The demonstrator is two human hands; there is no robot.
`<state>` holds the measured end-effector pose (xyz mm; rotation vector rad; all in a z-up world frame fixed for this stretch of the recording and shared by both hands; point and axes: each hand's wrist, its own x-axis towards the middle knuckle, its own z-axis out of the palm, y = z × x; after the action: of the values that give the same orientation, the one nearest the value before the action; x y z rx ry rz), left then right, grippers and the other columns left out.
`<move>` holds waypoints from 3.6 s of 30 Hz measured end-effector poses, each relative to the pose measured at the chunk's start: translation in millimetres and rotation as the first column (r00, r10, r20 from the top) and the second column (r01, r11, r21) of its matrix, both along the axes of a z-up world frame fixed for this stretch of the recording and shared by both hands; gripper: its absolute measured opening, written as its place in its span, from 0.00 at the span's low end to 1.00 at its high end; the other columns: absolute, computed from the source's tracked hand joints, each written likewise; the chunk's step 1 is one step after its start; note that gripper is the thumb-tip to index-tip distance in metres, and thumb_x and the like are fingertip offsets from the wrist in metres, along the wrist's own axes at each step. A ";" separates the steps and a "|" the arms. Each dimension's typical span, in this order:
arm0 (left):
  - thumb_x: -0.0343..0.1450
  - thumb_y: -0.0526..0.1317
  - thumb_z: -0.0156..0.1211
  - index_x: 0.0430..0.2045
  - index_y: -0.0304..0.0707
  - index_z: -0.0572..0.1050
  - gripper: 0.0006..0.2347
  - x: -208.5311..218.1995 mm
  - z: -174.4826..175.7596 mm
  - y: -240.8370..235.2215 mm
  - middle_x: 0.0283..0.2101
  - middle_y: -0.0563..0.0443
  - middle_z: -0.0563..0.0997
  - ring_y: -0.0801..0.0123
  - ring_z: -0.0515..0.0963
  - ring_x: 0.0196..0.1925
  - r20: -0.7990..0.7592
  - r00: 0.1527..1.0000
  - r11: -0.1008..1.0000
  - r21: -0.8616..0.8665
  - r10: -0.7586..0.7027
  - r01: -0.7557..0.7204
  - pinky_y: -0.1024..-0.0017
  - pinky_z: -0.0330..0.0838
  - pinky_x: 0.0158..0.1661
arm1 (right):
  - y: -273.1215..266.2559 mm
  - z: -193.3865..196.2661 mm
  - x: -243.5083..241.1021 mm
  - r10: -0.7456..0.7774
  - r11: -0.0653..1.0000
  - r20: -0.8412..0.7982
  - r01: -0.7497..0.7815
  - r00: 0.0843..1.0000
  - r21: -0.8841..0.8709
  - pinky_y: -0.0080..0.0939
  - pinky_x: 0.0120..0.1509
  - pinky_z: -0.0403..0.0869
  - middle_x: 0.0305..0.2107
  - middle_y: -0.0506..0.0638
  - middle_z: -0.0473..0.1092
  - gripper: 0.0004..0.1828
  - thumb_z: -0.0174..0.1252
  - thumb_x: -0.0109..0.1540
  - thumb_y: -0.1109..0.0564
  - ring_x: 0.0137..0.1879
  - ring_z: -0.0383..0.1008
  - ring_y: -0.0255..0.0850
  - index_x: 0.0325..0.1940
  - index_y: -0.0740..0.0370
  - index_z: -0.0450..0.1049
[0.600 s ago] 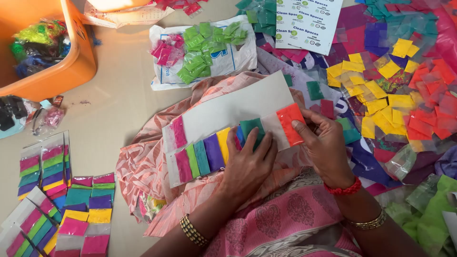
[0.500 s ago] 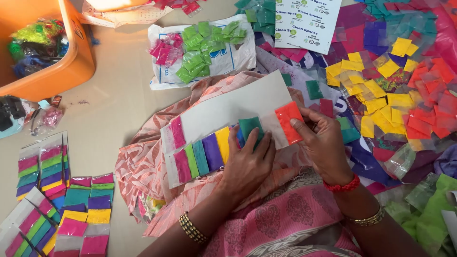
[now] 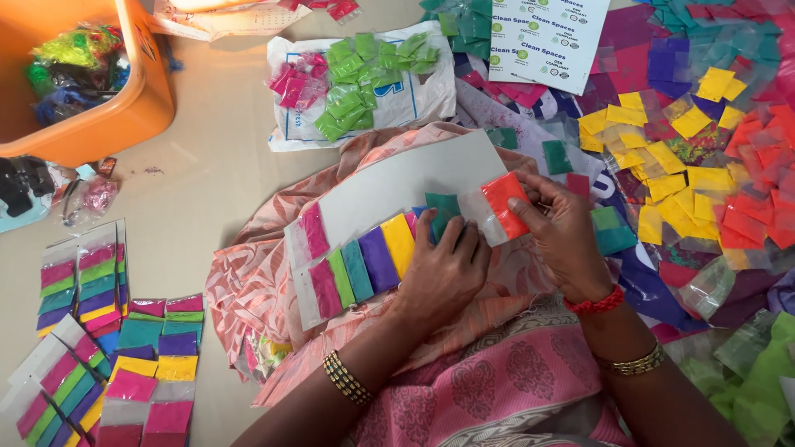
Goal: The person organizes small plastic packets of colored powder onto a white cardboard sheet and uses a stapler to secure them in rows.
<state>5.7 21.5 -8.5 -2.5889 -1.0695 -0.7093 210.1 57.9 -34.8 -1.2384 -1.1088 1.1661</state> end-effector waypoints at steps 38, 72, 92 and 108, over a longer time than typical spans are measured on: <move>0.66 0.36 0.57 0.38 0.29 0.78 0.11 -1.0 0.4 0.3 0.39 0.43 0.74 0.55 0.74 0.50 0.096 0.995 0.999 -0.036 -0.023 0.027 0.42 0.62 0.61 | -69.8 -7.6 134.2 0.195 0.820 -0.240 -0.292 0.951 -0.492 0.40 0.40 0.73 0.35 0.50 0.74 0.25 0.55 0.62 0.48 0.38 0.75 0.37 0.62 0.60 0.70; 0.70 0.38 0.56 0.44 0.26 0.76 0.14 -4.2 -14.7 -2.3 0.61 0.32 0.76 0.50 0.73 0.66 0.182 0.982 0.998 0.053 -0.047 0.038 0.44 0.65 0.64 | -39.4 36.0 -13.3 0.182 0.895 -0.135 -0.221 0.974 -0.388 0.36 0.23 0.62 0.19 0.45 0.65 0.13 0.59 0.64 0.48 0.21 0.65 0.35 0.35 0.59 0.69; 0.67 0.36 0.56 0.42 0.20 0.75 0.15 -0.6 -17.3 2.8 0.58 0.29 0.76 0.47 0.74 0.63 0.214 0.970 0.992 -0.016 -0.120 0.126 0.57 0.67 0.65 | -50.8 23.3 -22.3 0.142 0.947 -0.146 -0.177 0.979 -0.268 0.34 0.23 0.59 0.16 0.45 0.64 0.13 0.57 0.66 0.53 0.19 0.62 0.33 0.31 0.62 0.71; 0.64 0.34 0.59 0.31 0.28 0.78 0.07 -3.6 -6.2 -4.5 0.41 0.41 0.77 0.54 0.75 0.53 0.165 0.981 0.994 0.018 -0.107 0.105 0.56 0.67 0.63 | -57.4 -37.6 133.1 0.086 0.877 0.077 -0.038 0.993 -0.479 0.37 0.33 0.68 0.31 0.45 0.70 0.24 0.61 0.60 0.47 0.33 0.70 0.32 0.58 0.58 0.73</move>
<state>2.1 17.0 -14.7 -2.6331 -0.9756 -0.9673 343.2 0.5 -72.4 -1.6607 -0.9630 1.5012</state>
